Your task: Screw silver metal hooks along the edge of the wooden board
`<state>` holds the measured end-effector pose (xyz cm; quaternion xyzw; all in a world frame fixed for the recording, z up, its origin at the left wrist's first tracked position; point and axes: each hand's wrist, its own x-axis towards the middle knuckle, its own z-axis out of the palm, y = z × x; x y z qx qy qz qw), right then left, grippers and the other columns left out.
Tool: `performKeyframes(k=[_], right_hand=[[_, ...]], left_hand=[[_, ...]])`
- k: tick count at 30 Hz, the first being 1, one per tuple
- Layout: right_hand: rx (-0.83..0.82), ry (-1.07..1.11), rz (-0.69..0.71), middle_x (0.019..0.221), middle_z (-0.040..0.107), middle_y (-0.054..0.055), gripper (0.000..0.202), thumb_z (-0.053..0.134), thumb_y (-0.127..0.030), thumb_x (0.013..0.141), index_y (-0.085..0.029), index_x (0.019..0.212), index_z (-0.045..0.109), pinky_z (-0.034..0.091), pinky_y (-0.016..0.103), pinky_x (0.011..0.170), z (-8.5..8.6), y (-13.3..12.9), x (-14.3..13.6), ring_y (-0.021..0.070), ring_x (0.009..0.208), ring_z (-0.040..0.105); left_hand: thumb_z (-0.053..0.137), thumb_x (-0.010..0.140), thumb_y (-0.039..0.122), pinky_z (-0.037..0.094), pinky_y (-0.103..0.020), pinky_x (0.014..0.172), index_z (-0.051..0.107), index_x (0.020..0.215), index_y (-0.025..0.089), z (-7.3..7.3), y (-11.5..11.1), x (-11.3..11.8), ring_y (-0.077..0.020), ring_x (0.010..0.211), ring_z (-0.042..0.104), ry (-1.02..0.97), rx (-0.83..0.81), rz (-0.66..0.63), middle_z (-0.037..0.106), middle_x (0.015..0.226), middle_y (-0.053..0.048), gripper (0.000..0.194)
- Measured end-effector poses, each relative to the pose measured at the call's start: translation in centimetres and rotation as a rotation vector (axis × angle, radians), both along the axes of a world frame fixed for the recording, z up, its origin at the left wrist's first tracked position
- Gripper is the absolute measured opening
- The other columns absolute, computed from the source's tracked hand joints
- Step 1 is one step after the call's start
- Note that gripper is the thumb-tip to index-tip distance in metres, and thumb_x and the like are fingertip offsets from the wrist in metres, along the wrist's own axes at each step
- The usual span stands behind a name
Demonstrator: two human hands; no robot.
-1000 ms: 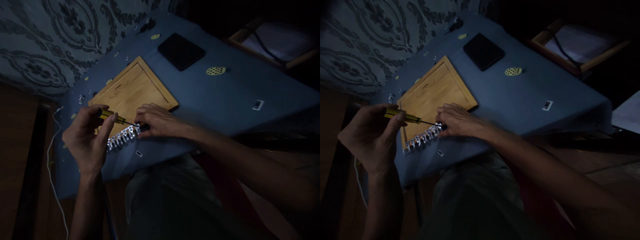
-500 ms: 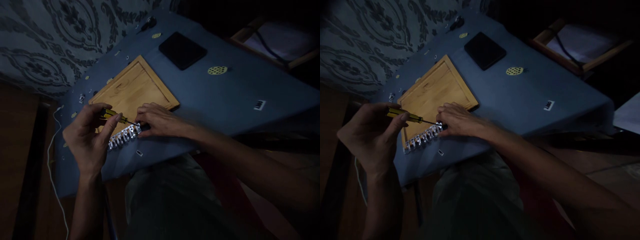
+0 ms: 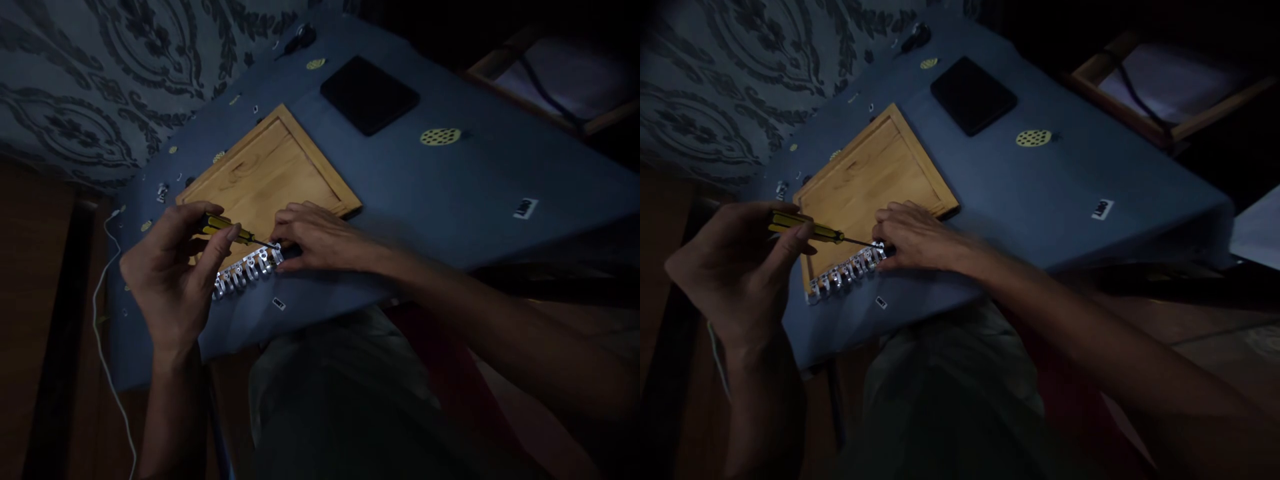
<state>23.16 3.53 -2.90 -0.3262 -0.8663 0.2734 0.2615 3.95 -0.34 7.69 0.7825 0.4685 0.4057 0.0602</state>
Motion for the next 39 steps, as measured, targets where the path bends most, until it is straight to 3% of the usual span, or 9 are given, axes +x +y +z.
performKeyframes(k=[7, 19, 30, 39], right_hand=[[-0.009, -0.023, -0.001, 0.100, 0.065, 0.007, 0.032, 0.081, -0.040, 0.086, -0.016, 0.105, 0.072, 0.036, 0.036, 0.088, 0.21, -0.01, 0.00, 0.0254, 0.099, 0.054], [0.002, -0.015, -0.002, 0.100, 0.066, 0.007, 0.036, 0.081, -0.042, 0.086, -0.015, 0.108, 0.072, 0.036, 0.036, 0.088, -0.07, 0.04, -0.03, 0.0253, 0.101, 0.054], [0.024, 0.014, -0.004, 0.104, 0.066, 0.008, 0.036, 0.081, -0.041, 0.086, -0.015, 0.110, 0.072, 0.037, 0.036, 0.088, -0.36, -0.05, -0.04, 0.0253, 0.101, 0.054], [0.028, 0.017, 0.007, 0.102, 0.066, 0.009, 0.034, 0.079, -0.042, 0.088, -0.014, 0.107, 0.072, 0.038, 0.037, 0.087, -0.41, 0.06, -0.01, 0.0254, 0.098, 0.054]], left_hand=[[0.087, 0.082, 0.026, 0.061, -0.022, 0.060, 0.077, 0.098, 0.029, -0.08, -0.37, 0.46, -0.0113, 0.073, 0.071, -0.015, 0.005, -0.036, 0.073, 0.088, 0.005, 0.019], [0.080, 0.089, 0.028, 0.067, -0.030, 0.067, 0.076, 0.108, 0.034, -0.02, -0.82, -0.10, -0.0164, 0.082, 0.074, 0.043, -0.041, -0.017, 0.074, 0.097, 0.003, 0.020], [0.075, 0.093, 0.018, 0.066, -0.026, 0.068, 0.075, 0.116, 0.036, 0.32, -0.61, -0.03, -0.0155, 0.091, 0.075, 0.044, -0.120, -0.135, 0.075, 0.104, 0.004, 0.029], [0.078, 0.091, 0.021, 0.063, -0.030, 0.068, 0.075, 0.115, 0.033, -0.12, -0.93, 0.06, -0.0179, 0.094, 0.076, 0.020, -0.051, -0.073, 0.075, 0.102, 0.002, 0.027]])
